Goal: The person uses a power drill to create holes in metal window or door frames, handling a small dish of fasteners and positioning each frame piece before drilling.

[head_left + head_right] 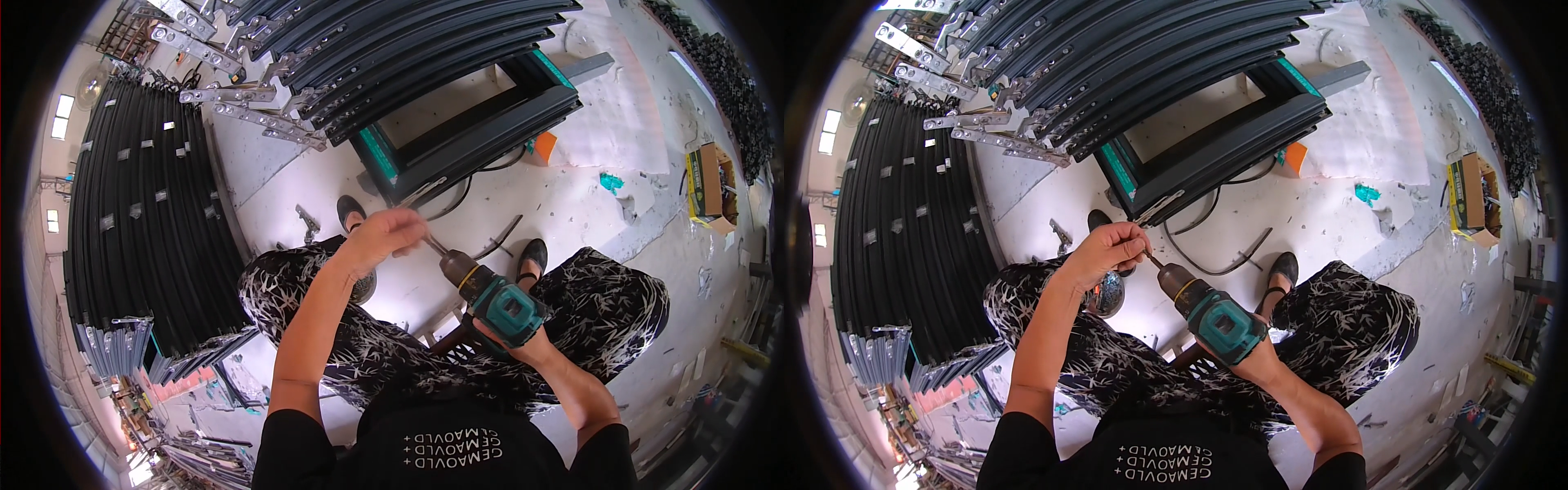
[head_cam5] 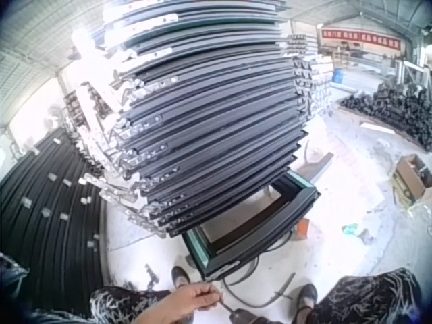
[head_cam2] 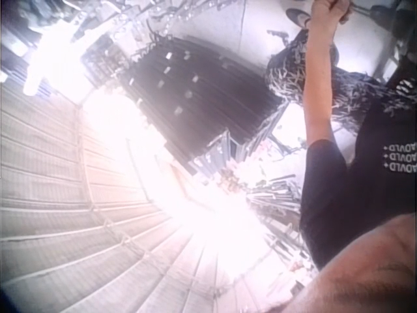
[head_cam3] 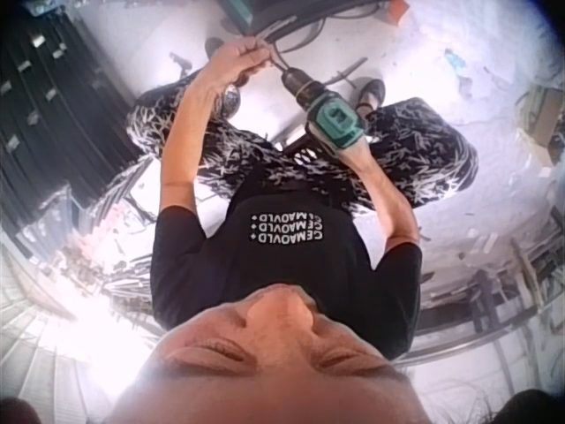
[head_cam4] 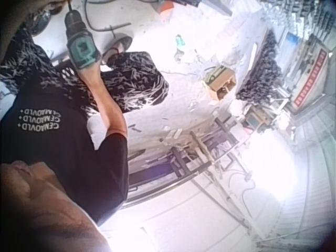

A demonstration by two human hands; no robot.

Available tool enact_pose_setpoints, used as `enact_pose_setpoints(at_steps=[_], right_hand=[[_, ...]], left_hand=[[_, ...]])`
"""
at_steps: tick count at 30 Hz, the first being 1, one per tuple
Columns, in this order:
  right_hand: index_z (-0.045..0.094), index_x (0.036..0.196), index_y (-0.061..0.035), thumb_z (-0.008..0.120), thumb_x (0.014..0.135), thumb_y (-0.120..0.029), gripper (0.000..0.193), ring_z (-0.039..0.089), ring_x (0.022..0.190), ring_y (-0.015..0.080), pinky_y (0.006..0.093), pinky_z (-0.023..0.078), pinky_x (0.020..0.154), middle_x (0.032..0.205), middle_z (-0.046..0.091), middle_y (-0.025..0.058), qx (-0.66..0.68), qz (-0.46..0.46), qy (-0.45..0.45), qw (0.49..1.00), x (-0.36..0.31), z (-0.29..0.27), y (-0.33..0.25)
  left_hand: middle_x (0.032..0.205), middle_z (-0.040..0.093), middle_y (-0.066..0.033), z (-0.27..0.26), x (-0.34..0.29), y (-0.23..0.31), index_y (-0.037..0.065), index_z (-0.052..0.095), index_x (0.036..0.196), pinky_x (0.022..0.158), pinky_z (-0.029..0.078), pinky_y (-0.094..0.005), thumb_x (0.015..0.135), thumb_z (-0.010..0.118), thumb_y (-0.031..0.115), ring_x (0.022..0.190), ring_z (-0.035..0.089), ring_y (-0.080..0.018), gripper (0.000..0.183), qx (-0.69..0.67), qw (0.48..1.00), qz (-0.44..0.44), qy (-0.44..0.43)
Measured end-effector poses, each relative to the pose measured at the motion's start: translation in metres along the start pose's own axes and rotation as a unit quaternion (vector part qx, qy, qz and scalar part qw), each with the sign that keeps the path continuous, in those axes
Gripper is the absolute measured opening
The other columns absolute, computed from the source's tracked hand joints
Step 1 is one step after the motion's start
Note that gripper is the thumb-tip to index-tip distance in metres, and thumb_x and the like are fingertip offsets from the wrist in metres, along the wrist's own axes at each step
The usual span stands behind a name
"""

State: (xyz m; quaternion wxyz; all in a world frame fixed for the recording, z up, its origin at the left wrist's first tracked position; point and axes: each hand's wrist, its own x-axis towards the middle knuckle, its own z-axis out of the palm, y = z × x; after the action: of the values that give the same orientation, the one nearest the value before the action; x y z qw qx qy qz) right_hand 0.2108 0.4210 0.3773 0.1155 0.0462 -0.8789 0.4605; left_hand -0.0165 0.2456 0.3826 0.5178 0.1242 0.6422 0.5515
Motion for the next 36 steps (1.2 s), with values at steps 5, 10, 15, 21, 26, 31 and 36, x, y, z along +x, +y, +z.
enact_pose_setpoints(at_steps=[5, 10, 15, 21, 26, 31, 36], right_hand=[[0.065, 0.092, -0.0082, 0.072, 0.073, -0.006, 0.02, 0.064, 0.074, 0.0228, 0.0313, 0.051, 0.062, 0.087, 0.063, 0.0054, -0.03, -0.018, 0.015, 0.999, 0.005, 0.002, -0.004], [0.062, 0.092, -0.0026, 0.069, 0.076, -0.001, 0.018, 0.061, 0.076, 0.0234, 0.0305, 0.05, 0.066, 0.087, 0.06, 0.0058, -0.077, -0.058, 0.049, 0.994, 0.036, -0.002, -0.023], [0.06, 0.092, -0.0018, 0.072, 0.078, -0.007, 0.019, 0.058, 0.066, 0.0144, 0.0293, 0.047, 0.06, 0.079, 0.061, 0.0033, 0.266, 0.191, 0.066, 0.943, 0.045, 0.029, -0.01], [0.06, 0.096, -0.0014, 0.069, 0.078, -0.002, 0.02, 0.051, 0.056, 0.0115, 0.026, 0.041, 0.052, 0.074, 0.057, 0.0027, 0.5, 0.257, 0.162, 0.811, 0.122, 0.094, -0.017], [0.054, 0.074, -0.0029, 0.068, 0.079, -0.005, 0.015, 0.05, 0.049, 0.0111, 0.0262, 0.038, 0.046, 0.062, 0.054, 0.0019, 0.547, 0.295, 0.221, 0.752, 0.163, 0.158, -0.016], [0.061, 0.098, -0.0034, 0.068, 0.075, -0.001, 0.024, 0.051, 0.055, 0.0108, 0.0252, 0.041, 0.048, 0.075, 0.057, 0.0007, 0.562, 0.337, 0.234, 0.719, 0.18, 0.217, 0.027], [0.058, 0.101, 0.0, 0.066, 0.076, 0.003, 0.026, 0.051, 0.056, 0.0123, 0.0267, 0.041, 0.049, 0.078, 0.056, 0.0034, 0.617, 0.329, 0.243, 0.672, 0.206, 0.26, 0.068]], left_hand=[[0.069, 0.052, 0.0033, -0.004, -0.003, 0.002, 0.003, 0.061, 0.092, 0.051, 0.032, -0.0183, 0.094, 0.058, 0.022, 0.057, 0.041, -0.0037, 0.02, 0.009, 1.0, 0.0, -0.004], [0.075, 0.054, 0.0043, -0.005, -0.009, 0.002, 0.001, 0.058, 0.117, 0.051, 0.03, -0.0173, 0.098, 0.049, 0.026, 0.061, 0.044, -0.0037, 0.032, -0.055, 0.988, 0.006, 0.145], [0.1, 0.063, -0.0104, -0.074, -0.029, 0.002, -0.005, 0.054, 0.115, 0.077, 0.054, -0.022, 0.094, 0.046, 0.003, 0.088, 0.062, -0.0149, 0.024, -0.224, 0.942, 0.118, 0.222], [0.108, 0.056, -0.0191, -0.143, -0.065, 0.029, -0.007, 0.047, 0.113, 0.076, 0.051, -0.0272, 0.078, 0.04, -0.012, 0.091, 0.059, -0.0244, 0.036, -0.27, 0.914, 0.134, 0.272], [0.096, 0.057, -0.0105, -0.206, -0.059, 0.01, -0.002, 0.055, 0.104, 0.065, 0.047, -0.0237, 0.08, 0.047, -0.003, 0.077, 0.054, -0.0173, 0.025, -0.306, 0.876, 0.064, 0.367], [0.085, 0.057, -0.0064, -0.23, -0.022, -0.011, 0.0, 0.058, 0.1, 0.057, 0.04, -0.0229, 0.086, 0.055, 0.007, 0.066, 0.049, -0.0135, 0.016, -0.283, 0.898, -0.011, 0.336], [0.073, 0.047, 0.0051, -0.224, 0.034, -0.008, 0.004, 0.057, 0.101, 0.048, 0.03, -0.0192, 0.085, 0.067, 0.02, 0.056, 0.038, -0.005, 0.024, -0.009, 0.934, -0.043, 0.355]])
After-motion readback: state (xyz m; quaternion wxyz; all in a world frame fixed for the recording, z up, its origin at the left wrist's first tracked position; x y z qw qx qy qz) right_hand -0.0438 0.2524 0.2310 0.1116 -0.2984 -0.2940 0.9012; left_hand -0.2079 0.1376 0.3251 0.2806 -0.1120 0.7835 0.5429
